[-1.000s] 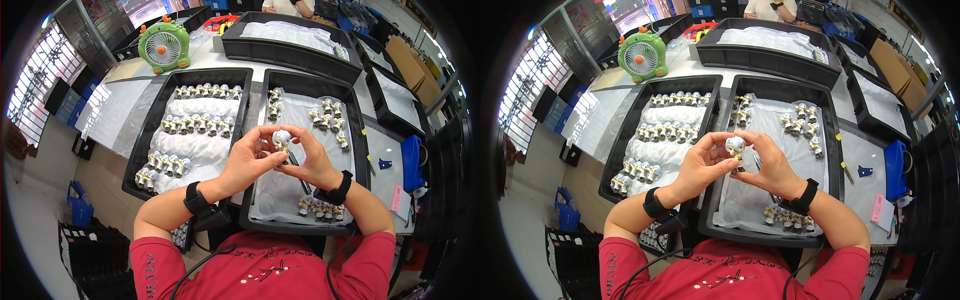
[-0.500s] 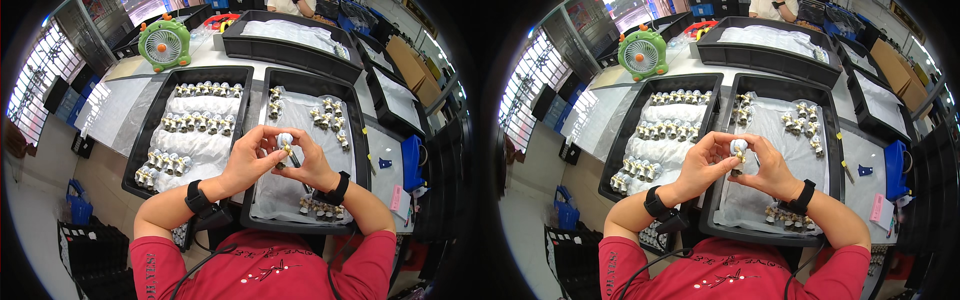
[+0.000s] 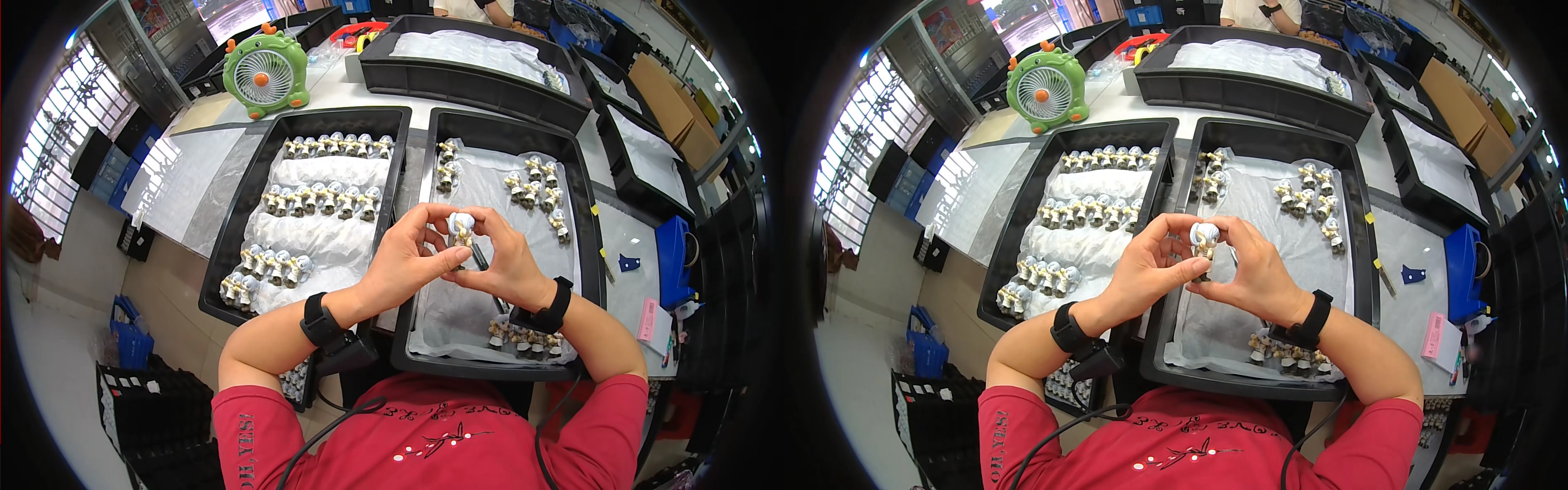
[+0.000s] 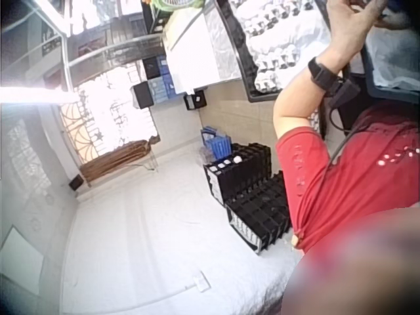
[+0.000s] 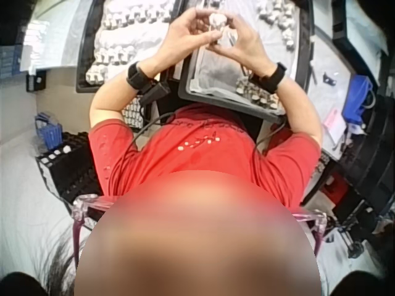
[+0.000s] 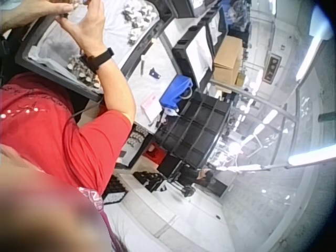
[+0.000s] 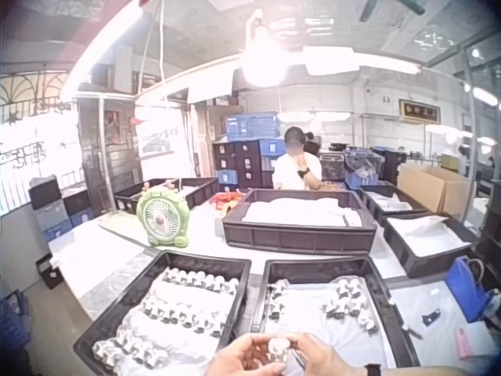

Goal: The recorder assembles small white and gold components using tweezers and hands at a workstation.

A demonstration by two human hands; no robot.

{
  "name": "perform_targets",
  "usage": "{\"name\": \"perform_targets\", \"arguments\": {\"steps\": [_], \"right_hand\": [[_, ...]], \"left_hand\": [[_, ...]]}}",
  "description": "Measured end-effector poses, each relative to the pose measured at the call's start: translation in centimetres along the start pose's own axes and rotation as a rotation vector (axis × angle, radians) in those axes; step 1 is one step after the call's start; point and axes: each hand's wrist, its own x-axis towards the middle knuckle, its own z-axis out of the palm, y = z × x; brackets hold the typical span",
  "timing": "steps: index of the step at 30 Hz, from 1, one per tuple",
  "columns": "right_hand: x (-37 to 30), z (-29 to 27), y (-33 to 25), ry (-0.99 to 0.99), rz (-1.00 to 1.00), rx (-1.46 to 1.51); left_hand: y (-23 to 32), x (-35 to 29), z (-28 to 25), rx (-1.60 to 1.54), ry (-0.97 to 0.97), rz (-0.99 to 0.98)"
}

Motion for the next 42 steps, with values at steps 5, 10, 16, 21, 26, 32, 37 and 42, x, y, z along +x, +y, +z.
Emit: {"name": "perform_targets", "arguments": {"steps": [5,10,16,21,26,32,37,42], "right_hand": [[-0.1,-0.1,-0.4,-0.016,0.031,-0.019],[0.0,0.3,0.1,-0.034,0.022,0.036],[0.1,0.3,0.0,-0.032,0.023,0.002],[-0.2,0.2,0.4,-0.047,0.030,0.044],[0.9,-3.0,-0.6,-0.102,-0.032,0.095],[1.2,-15.7,-0.4,0.085,0.254,0.129],[-0.3,-15.5,1.8,-0.230,0.497,0.161],[1.2,-12.2,0.1,-0.436,0.274,-0.269]], "left_hand": [[0.0,0.0,-0.1,0.059,-0.020,-0.029],[0.1,0.0,0.0,0.102,-0.007,-0.040],[-0.3,0.2,0.0,0.194,0.022,-0.018],[-0.3,0.3,0.3,0.062,0.029,-0.071],[0.5,0.0,0.2,-0.218,0.060,-0.164],[0.2,0.0,0.0,-0.231,0.003,-0.347],[-0.1,0.9,0.7,-0.251,-0.024,-0.312],[-0.2,0.5,0.3,-0.194,-0.028,-0.289]]}}
